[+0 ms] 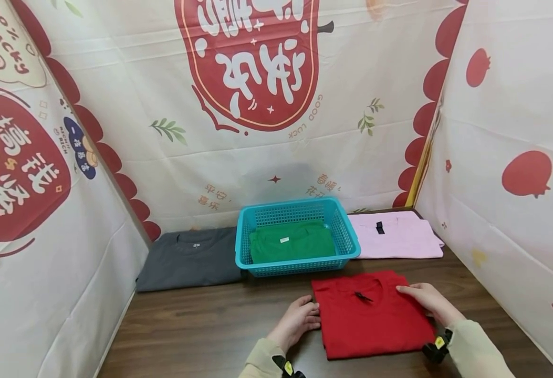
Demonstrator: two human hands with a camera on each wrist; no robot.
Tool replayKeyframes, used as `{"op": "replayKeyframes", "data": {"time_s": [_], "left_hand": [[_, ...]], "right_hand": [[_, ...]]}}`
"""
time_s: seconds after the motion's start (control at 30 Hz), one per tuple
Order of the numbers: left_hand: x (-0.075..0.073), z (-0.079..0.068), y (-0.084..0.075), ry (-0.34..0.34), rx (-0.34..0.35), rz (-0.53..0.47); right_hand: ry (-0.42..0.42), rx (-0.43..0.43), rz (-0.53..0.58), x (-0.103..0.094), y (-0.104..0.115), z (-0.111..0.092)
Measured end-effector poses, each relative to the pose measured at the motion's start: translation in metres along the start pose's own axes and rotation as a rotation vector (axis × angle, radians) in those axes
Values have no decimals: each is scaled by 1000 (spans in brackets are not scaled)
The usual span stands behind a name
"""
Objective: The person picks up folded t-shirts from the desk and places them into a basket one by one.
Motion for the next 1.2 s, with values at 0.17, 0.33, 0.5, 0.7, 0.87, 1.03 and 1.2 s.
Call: {"op": "replayKeyframes", "data": {"time_s": [0.17, 0.33, 0.5, 0.7, 0.87, 1.03, 1.2], "left_hand": [[1, 0, 0, 8, -18, 43], [2, 0, -1, 2, -37, 42], [0, 3, 5, -3, -83, -2], [0, 8, 9, 15, -86, -25], [-1, 10, 11, 27, -81, -7], [-2, 12, 11, 41, -64, 37], [1, 13, 12, 52, -26, 92]], "right_hand": [[8, -16, 41, 1, 1, -3], [0, -15, 54, 0, -1, -4], [15, -6, 106, -2, -6, -4], [44, 12, 122, -5, -11, 0], [52, 5, 97, -4, -12, 3], [64, -4, 96, -3, -15, 4], [80, -9, 201, 0, -21, 5]]}}
Point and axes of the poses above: each hand's wrist, its own z-axis towards the middle knuckle, its own x-axis out of the palm, y = z × x, the point moved 6 cm from there along z, towards the middle knuckle, and after that the axes turned 15 degrees about -z, right-handed, at the moved point
